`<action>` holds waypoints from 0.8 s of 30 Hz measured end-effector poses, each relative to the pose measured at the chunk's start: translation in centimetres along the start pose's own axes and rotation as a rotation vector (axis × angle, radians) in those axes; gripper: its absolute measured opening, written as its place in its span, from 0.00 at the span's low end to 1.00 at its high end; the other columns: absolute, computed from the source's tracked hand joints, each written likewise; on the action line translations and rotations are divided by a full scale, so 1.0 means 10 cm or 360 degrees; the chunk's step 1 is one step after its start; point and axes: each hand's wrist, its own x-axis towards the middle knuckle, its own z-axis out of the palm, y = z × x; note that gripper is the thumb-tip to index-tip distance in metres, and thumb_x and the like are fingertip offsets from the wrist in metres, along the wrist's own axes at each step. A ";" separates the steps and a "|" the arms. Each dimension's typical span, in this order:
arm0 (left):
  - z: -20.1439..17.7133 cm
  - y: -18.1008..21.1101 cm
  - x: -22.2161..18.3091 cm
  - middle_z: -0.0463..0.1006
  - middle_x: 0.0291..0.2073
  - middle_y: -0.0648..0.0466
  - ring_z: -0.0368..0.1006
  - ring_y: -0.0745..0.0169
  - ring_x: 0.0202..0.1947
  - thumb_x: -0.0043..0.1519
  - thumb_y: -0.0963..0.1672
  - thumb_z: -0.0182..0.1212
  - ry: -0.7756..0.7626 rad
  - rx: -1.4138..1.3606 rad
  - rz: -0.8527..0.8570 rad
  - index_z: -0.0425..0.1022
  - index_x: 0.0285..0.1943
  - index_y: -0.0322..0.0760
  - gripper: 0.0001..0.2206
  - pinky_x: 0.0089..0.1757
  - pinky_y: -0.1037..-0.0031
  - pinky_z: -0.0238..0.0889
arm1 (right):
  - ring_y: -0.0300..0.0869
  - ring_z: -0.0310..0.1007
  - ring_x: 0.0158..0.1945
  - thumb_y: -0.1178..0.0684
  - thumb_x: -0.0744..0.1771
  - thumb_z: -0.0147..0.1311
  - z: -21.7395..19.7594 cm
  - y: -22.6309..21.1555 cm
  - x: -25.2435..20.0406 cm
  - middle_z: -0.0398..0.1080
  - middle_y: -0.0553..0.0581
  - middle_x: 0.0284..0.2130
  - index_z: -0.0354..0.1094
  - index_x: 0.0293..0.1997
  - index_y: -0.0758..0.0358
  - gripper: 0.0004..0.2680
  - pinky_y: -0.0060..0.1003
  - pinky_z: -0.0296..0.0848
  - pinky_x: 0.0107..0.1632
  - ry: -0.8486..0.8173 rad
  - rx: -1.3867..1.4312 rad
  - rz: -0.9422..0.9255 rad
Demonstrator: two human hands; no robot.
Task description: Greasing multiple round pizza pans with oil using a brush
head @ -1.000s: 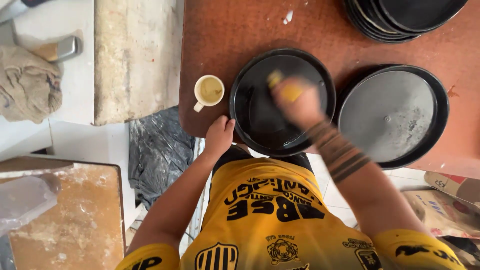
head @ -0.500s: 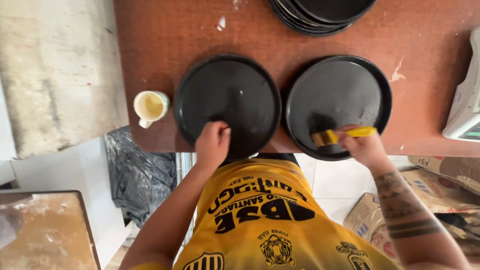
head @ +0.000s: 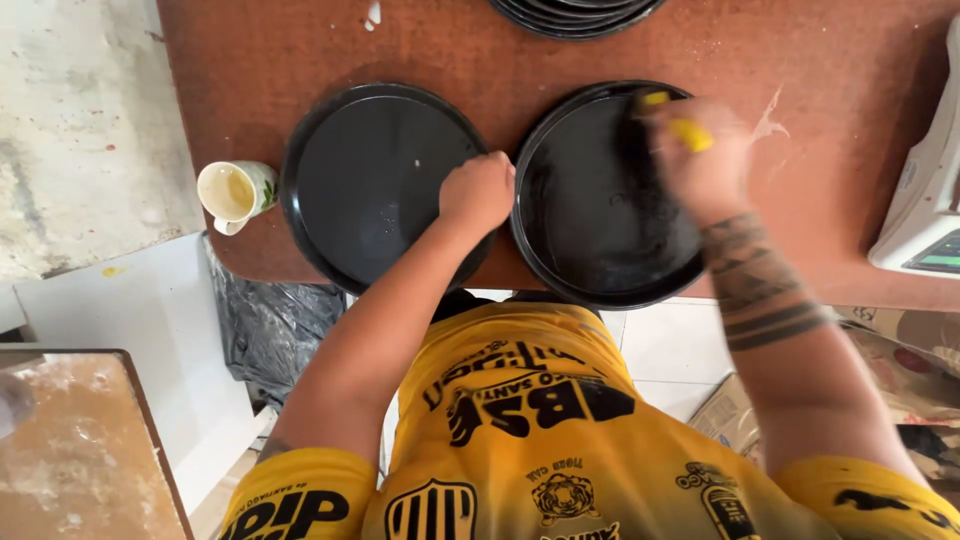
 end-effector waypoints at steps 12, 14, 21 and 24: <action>0.23 0.03 0.43 0.79 0.38 0.48 0.77 0.41 0.31 0.69 0.48 0.55 0.0009 0.0407 0.0230 0.73 0.43 0.40 0.09 0.28 0.54 0.68 | 0.31 0.79 0.50 0.50 0.67 0.56 -1.07 -0.16 -0.83 0.80 0.39 0.47 0.81 0.47 0.46 0.07 0.27 0.73 0.45 -0.1097 0.0351 0.0463; 0.19 0.08 0.41 0.79 0.40 0.46 0.78 0.38 0.34 0.68 0.48 0.55 -0.0007 0.0403 0.0204 0.73 0.45 0.39 0.10 0.30 0.52 0.69 | 0.38 0.73 0.37 0.44 0.72 0.58 -0.82 0.21 -0.70 0.72 0.43 0.37 0.74 0.40 0.47 0.06 0.34 0.67 0.34 -0.0712 -0.0299 0.0238; 0.09 0.12 0.38 0.77 0.45 0.38 0.78 0.29 0.45 0.68 0.47 0.49 -0.0143 0.0317 0.0144 0.72 0.52 0.25 0.16 0.47 0.49 0.73 | 0.47 0.76 0.29 0.40 0.68 0.55 0.50 -0.70 -0.34 0.72 0.45 0.25 0.78 0.31 0.46 0.10 0.42 0.78 0.35 0.0143 0.0764 -0.0646; 0.15 0.08 0.34 0.78 0.42 0.42 0.80 0.34 0.41 0.65 0.48 0.52 -0.0045 0.0389 0.0167 0.72 0.48 0.29 0.15 0.44 0.53 0.75 | 0.45 0.77 0.35 0.35 0.70 0.44 0.08 -0.86 -1.06 0.71 0.46 0.32 0.74 0.46 0.47 0.14 0.44 0.78 0.36 -0.0723 0.0830 -0.0525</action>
